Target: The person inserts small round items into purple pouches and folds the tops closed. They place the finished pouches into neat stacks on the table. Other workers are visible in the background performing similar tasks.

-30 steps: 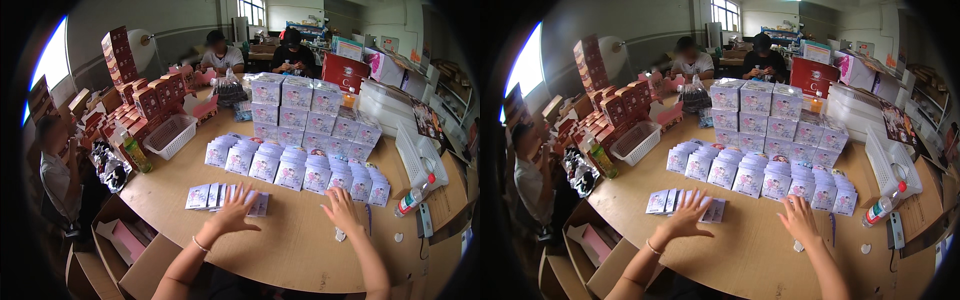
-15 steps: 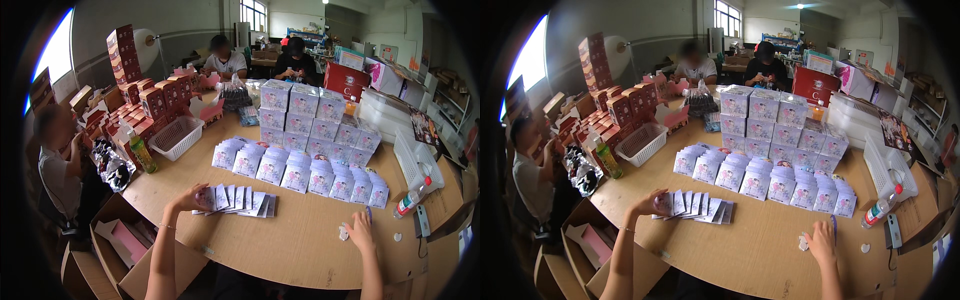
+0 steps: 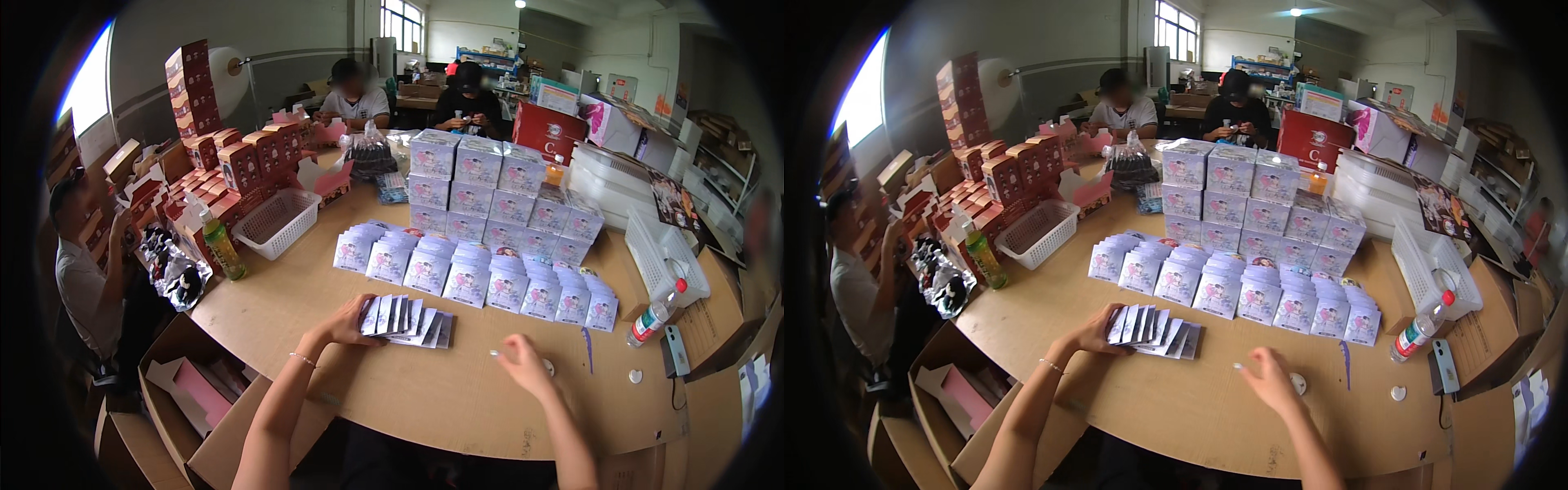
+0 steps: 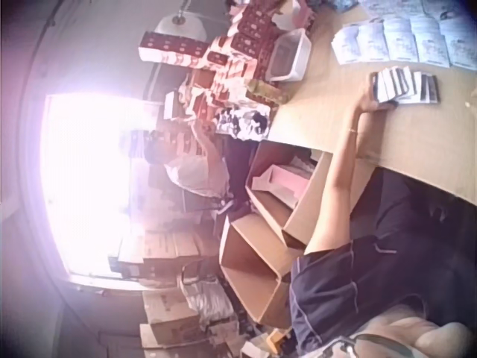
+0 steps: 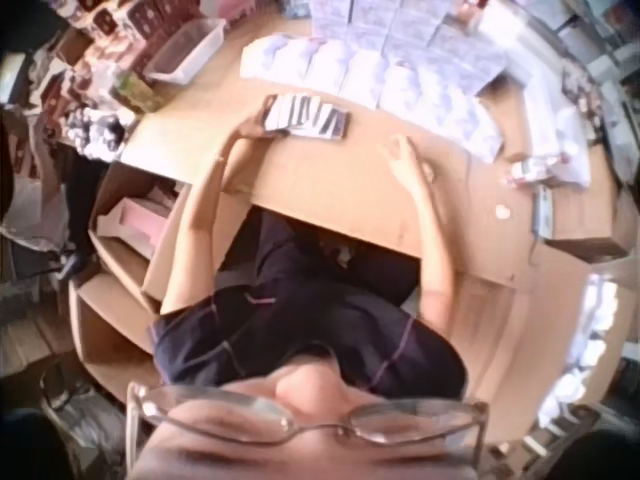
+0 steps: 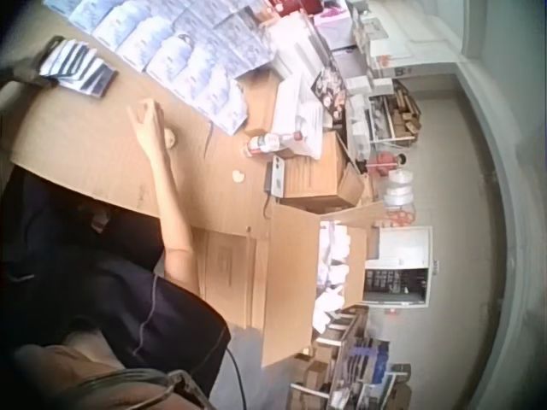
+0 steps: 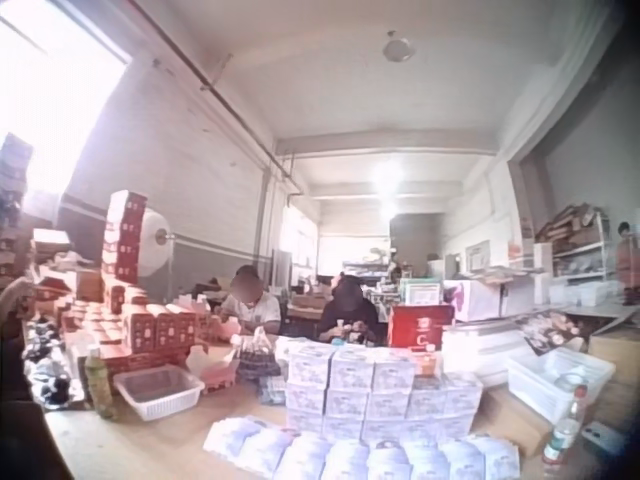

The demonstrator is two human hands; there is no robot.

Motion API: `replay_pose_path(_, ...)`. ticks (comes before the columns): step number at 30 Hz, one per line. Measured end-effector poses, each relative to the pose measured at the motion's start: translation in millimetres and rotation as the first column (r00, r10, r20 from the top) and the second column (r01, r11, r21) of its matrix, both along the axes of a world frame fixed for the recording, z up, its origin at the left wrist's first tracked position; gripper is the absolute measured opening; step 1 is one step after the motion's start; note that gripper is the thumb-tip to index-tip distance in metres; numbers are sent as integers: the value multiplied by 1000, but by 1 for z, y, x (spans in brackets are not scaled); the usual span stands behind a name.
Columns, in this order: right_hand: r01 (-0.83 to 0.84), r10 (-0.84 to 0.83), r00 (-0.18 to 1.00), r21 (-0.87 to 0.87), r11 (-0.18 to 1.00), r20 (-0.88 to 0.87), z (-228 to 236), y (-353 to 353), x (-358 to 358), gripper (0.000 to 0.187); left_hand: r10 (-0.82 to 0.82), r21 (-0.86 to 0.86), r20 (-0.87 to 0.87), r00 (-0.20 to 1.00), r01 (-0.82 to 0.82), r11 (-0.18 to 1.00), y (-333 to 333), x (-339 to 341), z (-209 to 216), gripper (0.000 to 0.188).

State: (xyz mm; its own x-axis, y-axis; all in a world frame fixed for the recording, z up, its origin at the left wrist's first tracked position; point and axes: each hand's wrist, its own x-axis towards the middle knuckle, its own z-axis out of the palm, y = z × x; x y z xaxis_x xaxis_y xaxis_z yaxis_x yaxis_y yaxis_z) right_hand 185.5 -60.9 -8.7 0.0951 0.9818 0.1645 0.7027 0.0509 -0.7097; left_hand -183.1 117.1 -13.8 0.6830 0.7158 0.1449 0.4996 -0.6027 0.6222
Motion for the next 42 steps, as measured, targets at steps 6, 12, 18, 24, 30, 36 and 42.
replay_pose_path(6,-185,187,982,-37,982,28,-2,38,-55,79,-86,116,27,996,82,990,-19,59,-8,96)
replay_pose_path(12,-74,99,983,-158,985,153,8,-13,0,92,-139,211,60,988,124,970,-58,142,-10,93)
replay_pose_path(18,-18,19,995,-13,1000,97,5,-45,44,93,-140,218,70,988,122,968,-59,193,-19,101)
replay_pose_path(24,328,-301,921,-73,942,248,-26,-62,91,47,-128,379,64,990,94,921,-58,176,-12,111)
replay_pose_path(30,302,-326,945,-342,890,-14,-14,-58,101,35,-244,538,25,969,193,821,-95,135,16,106)
replay_pose_path(36,340,-355,915,-107,934,-190,-25,-70,104,25,-312,190,227,922,272,943,-124,137,31,55)
replay_pose_path(42,254,-284,677,-147,956,-679,13,-94,55,11,-125,-243,472,872,266,933,-124,136,25,37)
